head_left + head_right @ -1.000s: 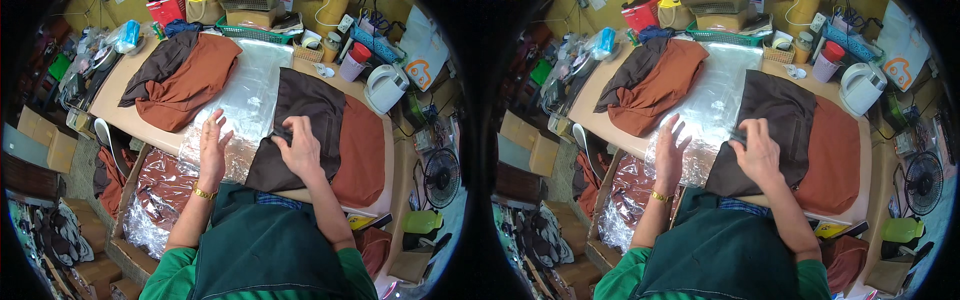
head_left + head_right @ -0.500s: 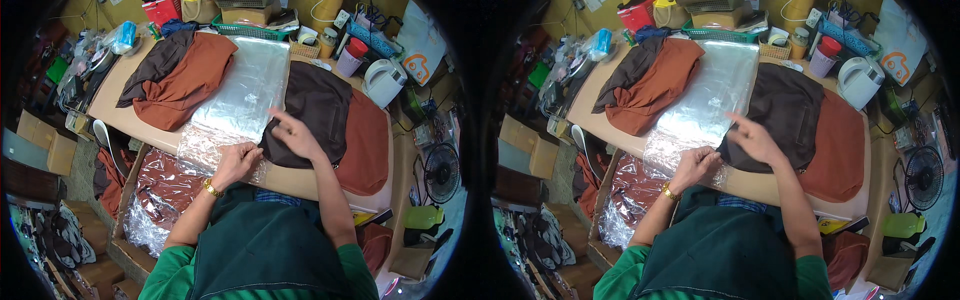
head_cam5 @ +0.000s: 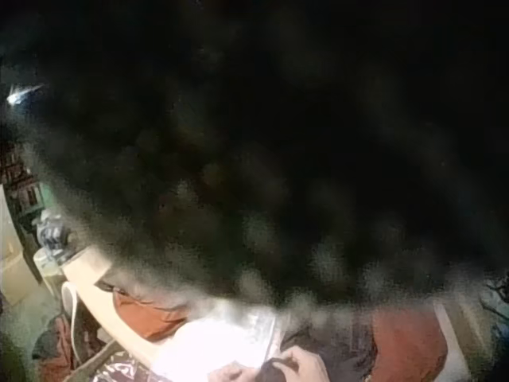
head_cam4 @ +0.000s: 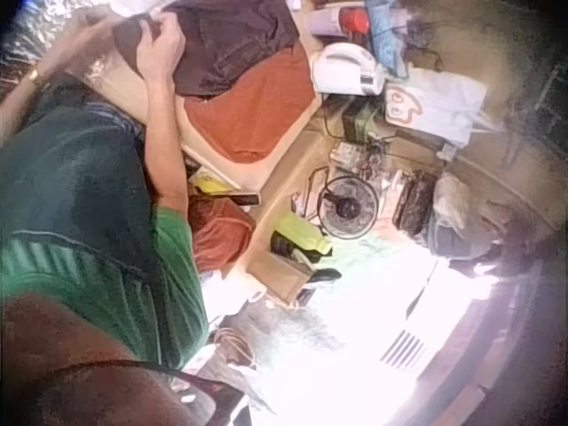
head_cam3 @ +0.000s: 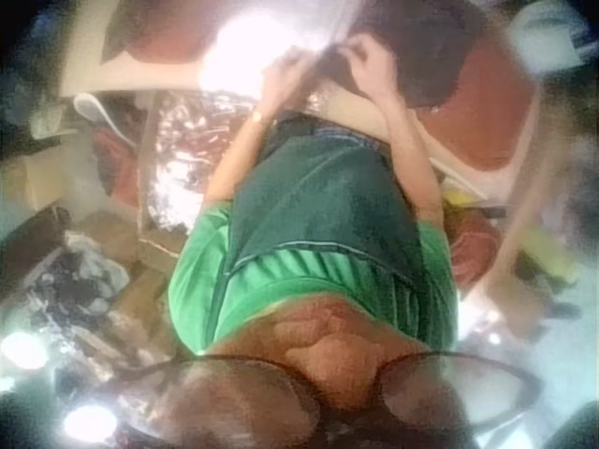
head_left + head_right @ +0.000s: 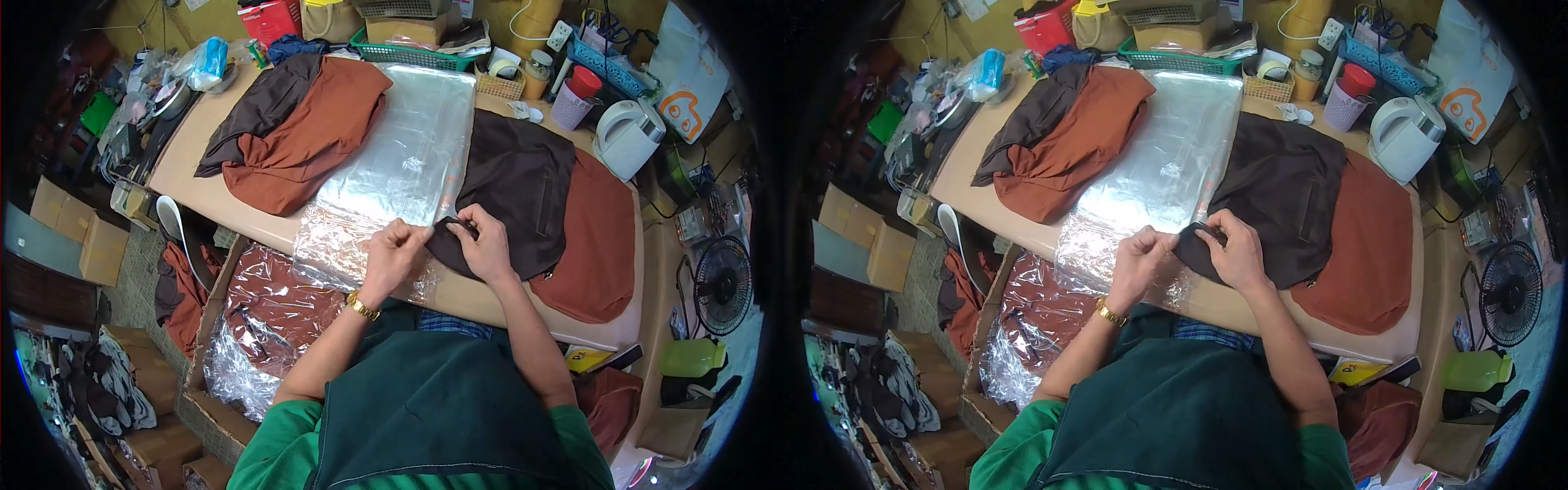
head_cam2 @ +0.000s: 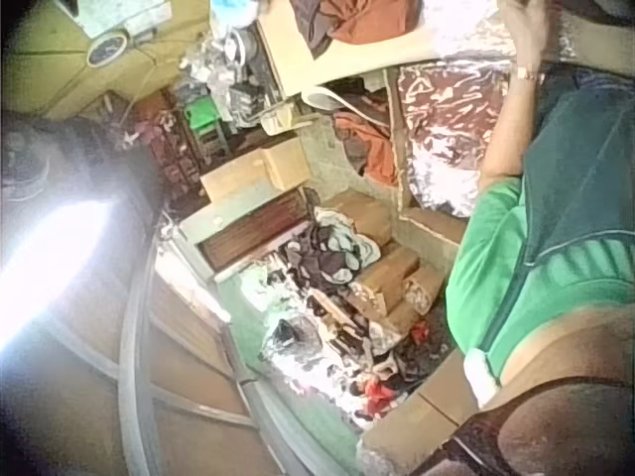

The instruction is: The person picks up a brown and black bag from a box, turns it over by hand, checks the seams and zipper, wipes the surface with a white cloth, and places it inside a clear plastic bag.

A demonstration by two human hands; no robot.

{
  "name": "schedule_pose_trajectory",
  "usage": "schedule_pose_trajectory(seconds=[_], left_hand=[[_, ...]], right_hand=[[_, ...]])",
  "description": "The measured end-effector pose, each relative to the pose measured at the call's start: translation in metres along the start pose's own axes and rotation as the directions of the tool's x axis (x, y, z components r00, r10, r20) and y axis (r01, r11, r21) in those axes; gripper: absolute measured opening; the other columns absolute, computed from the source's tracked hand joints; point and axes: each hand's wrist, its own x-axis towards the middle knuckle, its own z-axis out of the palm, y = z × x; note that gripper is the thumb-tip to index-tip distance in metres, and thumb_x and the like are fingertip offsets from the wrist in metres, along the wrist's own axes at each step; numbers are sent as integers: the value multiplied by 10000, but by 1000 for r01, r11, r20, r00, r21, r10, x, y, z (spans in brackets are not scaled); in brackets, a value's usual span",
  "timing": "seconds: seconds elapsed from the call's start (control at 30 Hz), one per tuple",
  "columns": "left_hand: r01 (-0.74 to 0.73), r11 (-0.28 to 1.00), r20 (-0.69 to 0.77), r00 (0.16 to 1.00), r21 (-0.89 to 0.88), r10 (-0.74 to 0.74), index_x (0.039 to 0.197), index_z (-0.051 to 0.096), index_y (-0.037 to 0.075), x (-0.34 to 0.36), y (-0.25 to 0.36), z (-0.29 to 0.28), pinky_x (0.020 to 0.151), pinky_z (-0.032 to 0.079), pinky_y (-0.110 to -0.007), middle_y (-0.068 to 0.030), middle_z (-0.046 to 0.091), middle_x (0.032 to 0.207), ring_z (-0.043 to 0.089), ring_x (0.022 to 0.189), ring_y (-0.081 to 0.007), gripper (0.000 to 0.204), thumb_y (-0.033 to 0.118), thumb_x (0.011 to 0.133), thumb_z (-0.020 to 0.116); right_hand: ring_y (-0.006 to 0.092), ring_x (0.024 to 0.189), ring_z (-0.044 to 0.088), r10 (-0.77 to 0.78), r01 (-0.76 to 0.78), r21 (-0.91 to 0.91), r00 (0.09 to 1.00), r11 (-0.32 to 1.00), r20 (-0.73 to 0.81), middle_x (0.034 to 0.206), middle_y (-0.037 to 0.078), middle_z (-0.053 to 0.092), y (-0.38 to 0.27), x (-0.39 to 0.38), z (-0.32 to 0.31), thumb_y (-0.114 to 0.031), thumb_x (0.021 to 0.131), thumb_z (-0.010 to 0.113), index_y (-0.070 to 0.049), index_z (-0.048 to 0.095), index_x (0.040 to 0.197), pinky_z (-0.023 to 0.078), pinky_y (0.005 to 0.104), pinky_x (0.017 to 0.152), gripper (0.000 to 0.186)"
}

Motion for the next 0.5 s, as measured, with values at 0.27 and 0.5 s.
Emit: schedule_pose_trajectory(seconds=[0.27, 0.5], left_hand=[[117, 846, 40, 993, -521, -112, 1051, 651, -1, 0, -1, -36, 432, 298, -204, 40, 507, 641, 418, 508, -25, 373, 362, 997, 585], [294, 891, 208, 950, -347, -232, 1260, 598, -12, -8, 17, -9, 503, 386, -160, -7, 660, 864, 540, 608, -35, 418, 217, 927, 708]], right_hand=[[244, 672, 644, 21, -22, -12, 996, 1000, -92, 764, 135, 628, -4, -7, -12, -21, 813, 733, -9, 559, 884, 491, 344, 617, 187], [250, 677, 655, -46, 45, -17, 994, 999, -98, 775, 132, 633, -14, -11, -11, -17, 801, 741, -8, 567, 894, 495, 338, 613, 197]])
